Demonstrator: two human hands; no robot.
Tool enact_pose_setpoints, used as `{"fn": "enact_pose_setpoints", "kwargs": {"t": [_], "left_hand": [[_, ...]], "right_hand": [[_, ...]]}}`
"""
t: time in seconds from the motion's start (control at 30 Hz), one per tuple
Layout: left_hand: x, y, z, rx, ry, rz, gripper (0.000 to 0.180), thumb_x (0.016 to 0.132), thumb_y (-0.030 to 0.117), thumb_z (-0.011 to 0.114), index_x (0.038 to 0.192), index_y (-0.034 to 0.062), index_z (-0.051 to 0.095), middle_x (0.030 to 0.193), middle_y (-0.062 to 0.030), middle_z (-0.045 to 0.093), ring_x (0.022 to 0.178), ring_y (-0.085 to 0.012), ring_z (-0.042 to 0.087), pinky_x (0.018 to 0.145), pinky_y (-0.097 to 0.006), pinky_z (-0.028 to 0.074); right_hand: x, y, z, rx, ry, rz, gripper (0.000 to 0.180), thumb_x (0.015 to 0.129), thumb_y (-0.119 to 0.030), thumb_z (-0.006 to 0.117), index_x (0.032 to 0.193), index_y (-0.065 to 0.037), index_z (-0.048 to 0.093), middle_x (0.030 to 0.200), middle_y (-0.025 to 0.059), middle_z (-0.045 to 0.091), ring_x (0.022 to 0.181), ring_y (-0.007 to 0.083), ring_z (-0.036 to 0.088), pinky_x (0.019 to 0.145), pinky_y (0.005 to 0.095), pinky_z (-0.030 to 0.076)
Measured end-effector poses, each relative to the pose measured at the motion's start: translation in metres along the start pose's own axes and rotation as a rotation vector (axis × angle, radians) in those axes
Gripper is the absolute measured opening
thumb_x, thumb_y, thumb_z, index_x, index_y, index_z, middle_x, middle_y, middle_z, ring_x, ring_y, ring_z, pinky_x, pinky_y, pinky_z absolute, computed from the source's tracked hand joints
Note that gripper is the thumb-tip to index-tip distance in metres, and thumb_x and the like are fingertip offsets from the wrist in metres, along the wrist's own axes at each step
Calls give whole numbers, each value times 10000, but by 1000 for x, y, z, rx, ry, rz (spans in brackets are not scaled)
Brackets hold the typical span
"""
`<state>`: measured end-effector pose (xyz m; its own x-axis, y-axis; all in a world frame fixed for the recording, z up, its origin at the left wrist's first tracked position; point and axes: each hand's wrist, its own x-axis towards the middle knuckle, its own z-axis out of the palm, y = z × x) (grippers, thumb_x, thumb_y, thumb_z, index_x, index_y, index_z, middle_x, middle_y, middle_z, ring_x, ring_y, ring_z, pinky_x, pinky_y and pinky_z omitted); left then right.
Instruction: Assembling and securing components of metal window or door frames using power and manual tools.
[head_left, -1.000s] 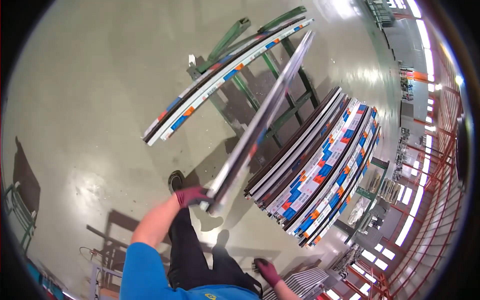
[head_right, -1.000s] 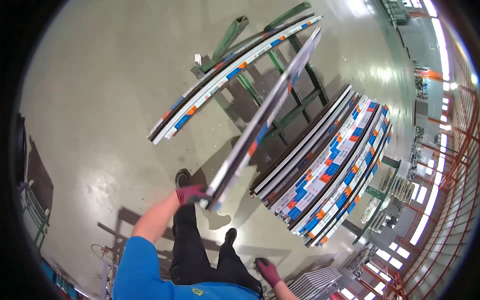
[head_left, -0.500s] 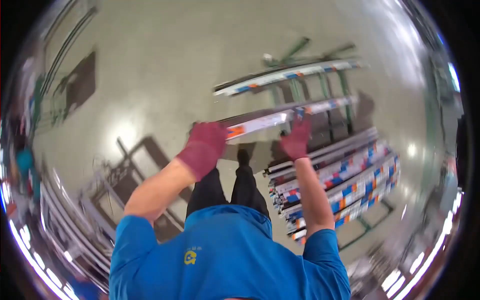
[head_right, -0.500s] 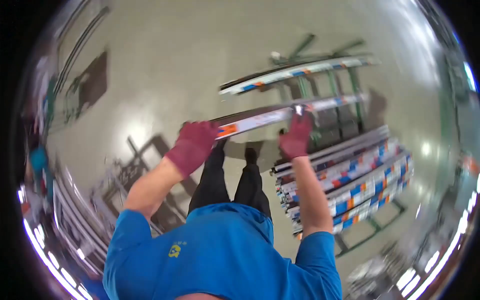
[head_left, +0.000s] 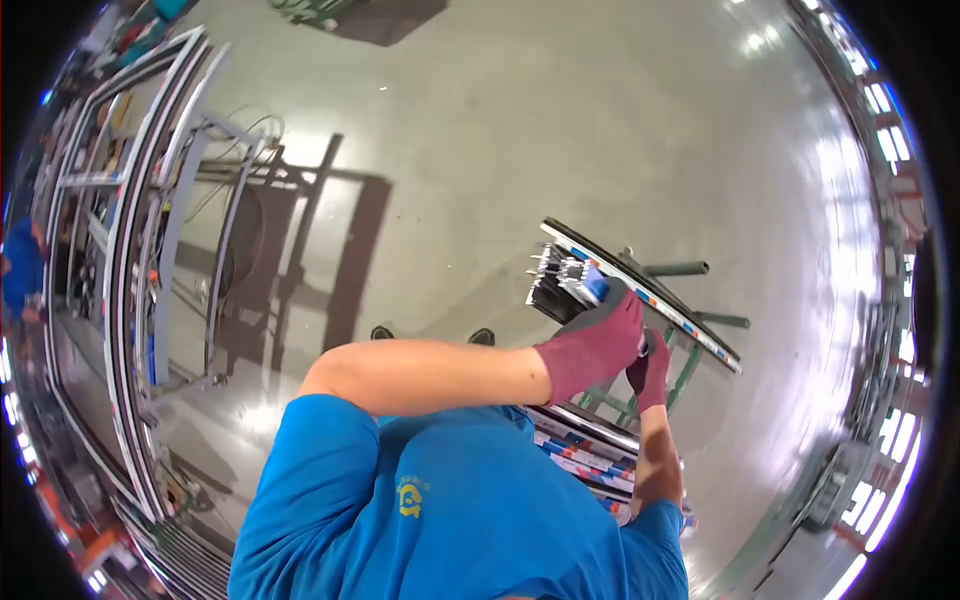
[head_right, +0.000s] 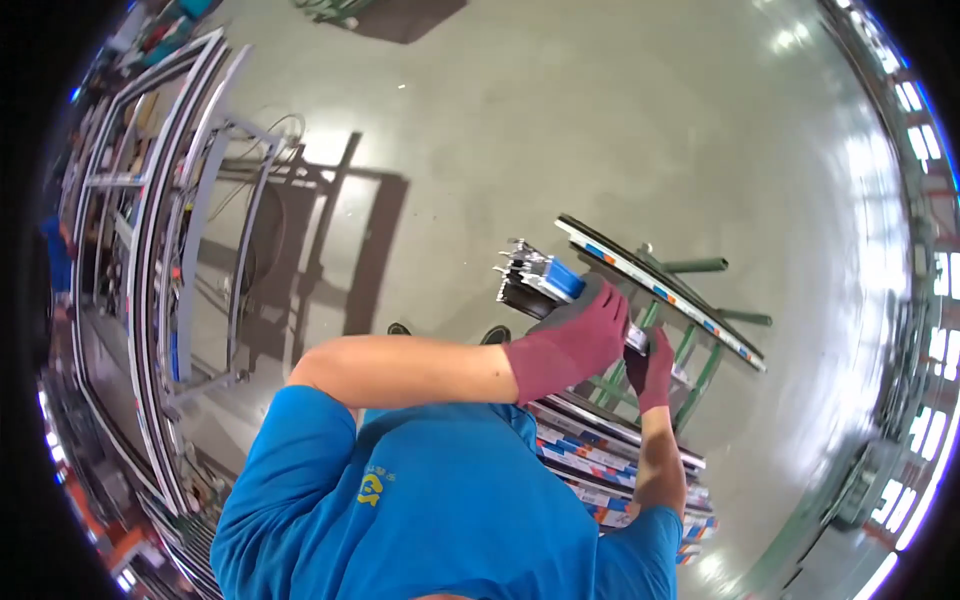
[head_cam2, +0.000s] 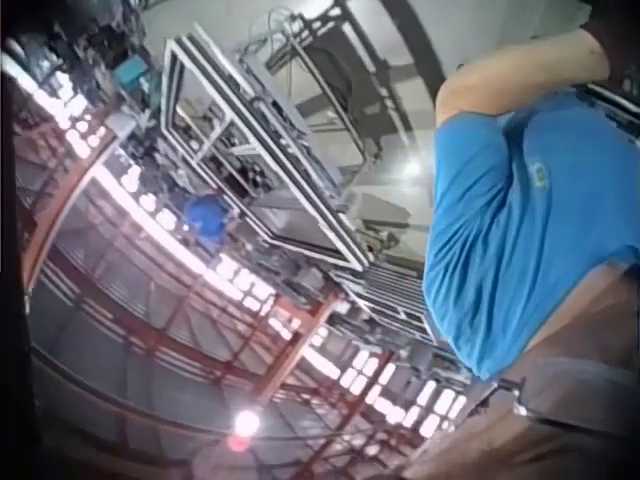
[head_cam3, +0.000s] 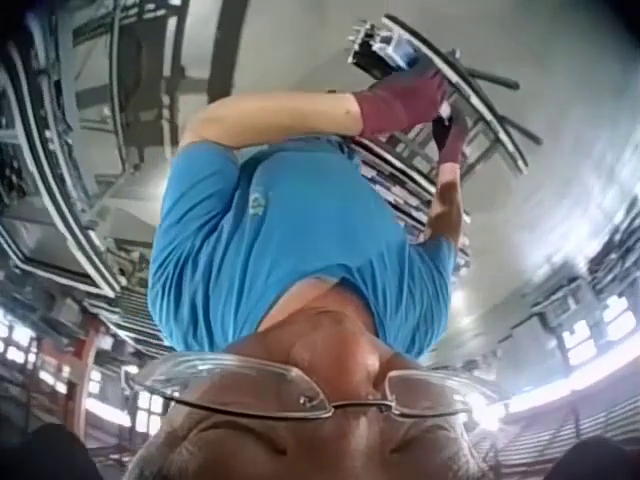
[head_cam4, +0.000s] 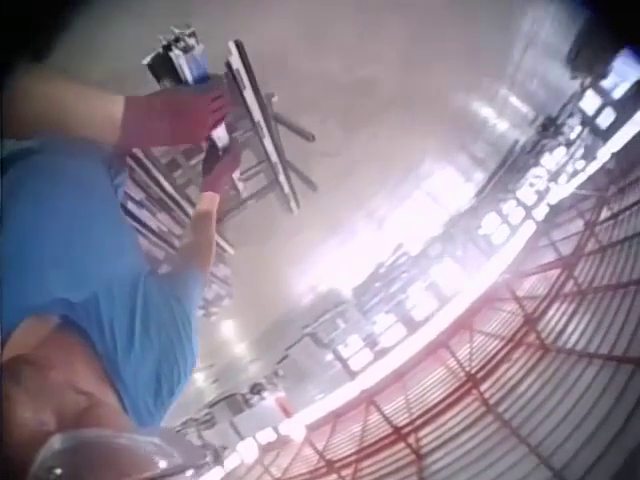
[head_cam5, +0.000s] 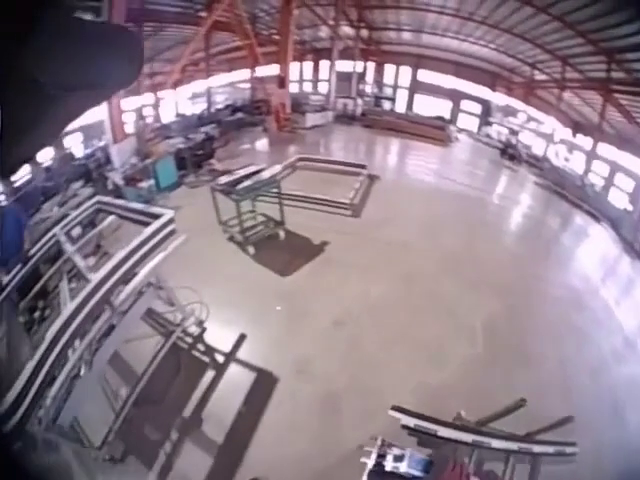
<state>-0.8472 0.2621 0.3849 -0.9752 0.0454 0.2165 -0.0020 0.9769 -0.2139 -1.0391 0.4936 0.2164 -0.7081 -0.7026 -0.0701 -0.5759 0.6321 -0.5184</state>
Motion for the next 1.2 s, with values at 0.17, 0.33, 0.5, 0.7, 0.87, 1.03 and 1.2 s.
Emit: {"fn": "enact_pose_setpoints", "kwargs": {"t": [0.17, 0.33, 0.5, 0.7, 0.87, 1.03, 1.2], "left_hand": [[-73, -44, -5, -74, -7, 70, 184, 796, 199, 697, 909, 73, 768, 847, -87, 668, 851, -286, 645, 829, -433, 480], [-191, -81, -2, -39, 98, -10, 105, 812, 191, 708, 866, 107, 738, 855, -56, 686, 854, -253, 658, 797, -397, 477], [-325, -143, -36, 1, 153, -136, 130, 777, 196, 728, 883, 119, 724, 853, -44, 673, 859, -240, 663, 808, -392, 491], [-546, -232, -171, -14, 84, -410, 218, 763, 256, 754, 933, 138, 686, 878, -37, 633, 867, -240, 652, 810, -403, 501], [-755, -251, -308, -94, 37, -839, 515, 629, 402, 904, 1023, 153, 683, 914, -51, 643, 886, -318, 654, 782, -425, 489], [-920, -146, -358, 0, 149, -1300, 612, 504, 276, 968, 1043, 131, 718, 912, -70, 684, 840, -334, 671, 744, -430, 523], [-964, -7, -298, -56, 339, -1845, 803, 538, 242, 983, 1267, 66, 696, 1103, -143, 717, 1002, -340, 719, 864, -421, 592]], "right_hand": [[-21, -57, 43, -117, -101, -31, 569, 770, -260, 849, 1242, 4, 670, 1254, 246, 680, 1117, 420, 675, 973, 439, 538], [-68, -150, 85, -158, -124, -161, 614, 760, -258, 843, 1261, 27, 631, 1294, 290, 648, 1183, 468, 641, 994, 507, 521], [-88, -276, 136, -173, -133, -433, 595, 726, -182, 810, 1253, 12, 613, 1247, 301, 644, 1100, 525, 629, 938, 544, 539], [-130, -522, 165, -52, -339, -877, 460, 632, -164, 821, 1063, -85, 678, 909, 152, 627, 830, 395, 671, 655, 481, 554], [-184, -741, 198, 141, -632, -1398, 422, 657, -180, 850, 1019, -64, 665, 889, 160, 619, 767, 406, 646, 645, 472, 547], [-263, -894, 248, -7, -1088, -1810, 474, 734, -259, 844, 1105, -49, 636, 1015, 214, 641, 892, 454, 663, 748, 539, 548], [-338, -982, 307, -417, -1206, -2238, 469, 759, -283, 807, 1131, -58, 631, 1016, 215, 645, 890, 428, 684, 739, 524, 561]]}}
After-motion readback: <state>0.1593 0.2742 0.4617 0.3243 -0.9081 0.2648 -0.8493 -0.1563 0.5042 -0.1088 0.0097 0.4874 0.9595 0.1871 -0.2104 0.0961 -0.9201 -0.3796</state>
